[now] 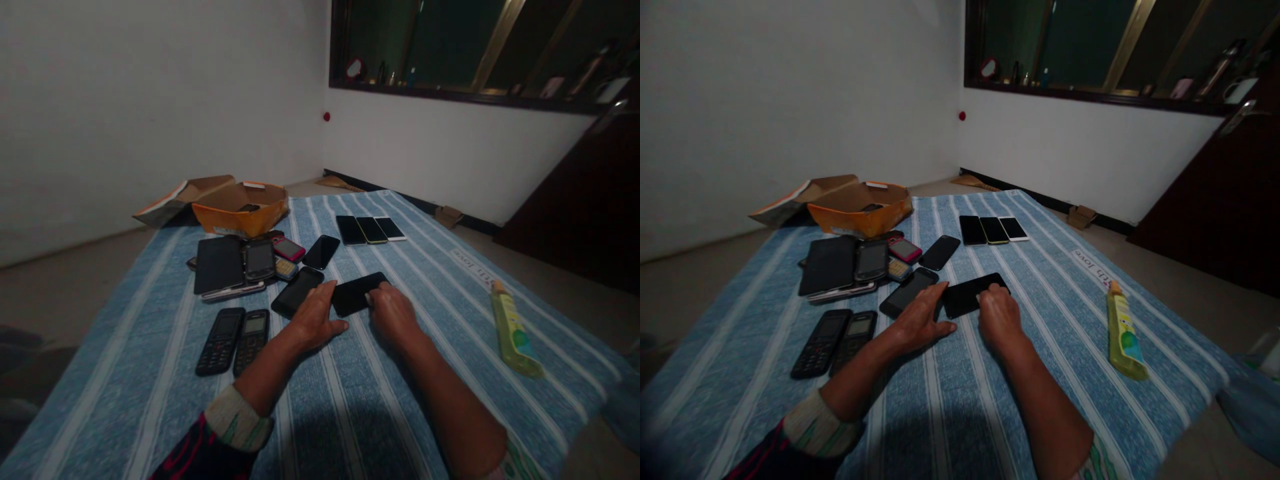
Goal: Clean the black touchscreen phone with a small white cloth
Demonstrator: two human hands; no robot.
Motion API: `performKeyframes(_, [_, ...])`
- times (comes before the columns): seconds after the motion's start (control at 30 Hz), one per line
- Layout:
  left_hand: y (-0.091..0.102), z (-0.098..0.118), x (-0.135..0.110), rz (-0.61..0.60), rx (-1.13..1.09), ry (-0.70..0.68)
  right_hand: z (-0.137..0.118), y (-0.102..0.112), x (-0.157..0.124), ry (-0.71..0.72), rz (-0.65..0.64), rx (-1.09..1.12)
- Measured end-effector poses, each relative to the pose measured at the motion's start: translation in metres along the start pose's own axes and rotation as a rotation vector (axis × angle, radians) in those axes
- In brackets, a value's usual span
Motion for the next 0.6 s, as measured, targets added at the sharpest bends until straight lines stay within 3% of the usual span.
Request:
performKeyframes(0.13, [-0.003, 0.002, -0.001, 0.04, 0.016, -0.042, 0.041, 0.002, 0.012, -0.179, -0.035, -0.067])
performKeyframes(0.3, [-0.003, 0.004, -0.003, 0.06, 0.021, -0.04, 0.051, 0.004, 0.029, -0.241, -0.017, -0.096])
performKeyframes(0.47, [-0.003, 0.003, -0.003, 0.07, 0.011, -0.007, 0.029, 0.0, 0.044, -0.164, 0.009, -0.104])
performKeyframes(0.6, [-0.003, 0.002, -0.003, 0.083, 0.011, -0.012, -0.018, -0.003, 0.043, 0.121, 0.053, -0.066])
Point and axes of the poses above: each hand's wrist, its own x-axis towards the middle knuckle, its own y-axis out of the back of the hand, z = x × y, the point moved 8 cm from there along x, towards the middle knuckle, and after that the axes turned 5 degrees about y, right-handed, at the moved point
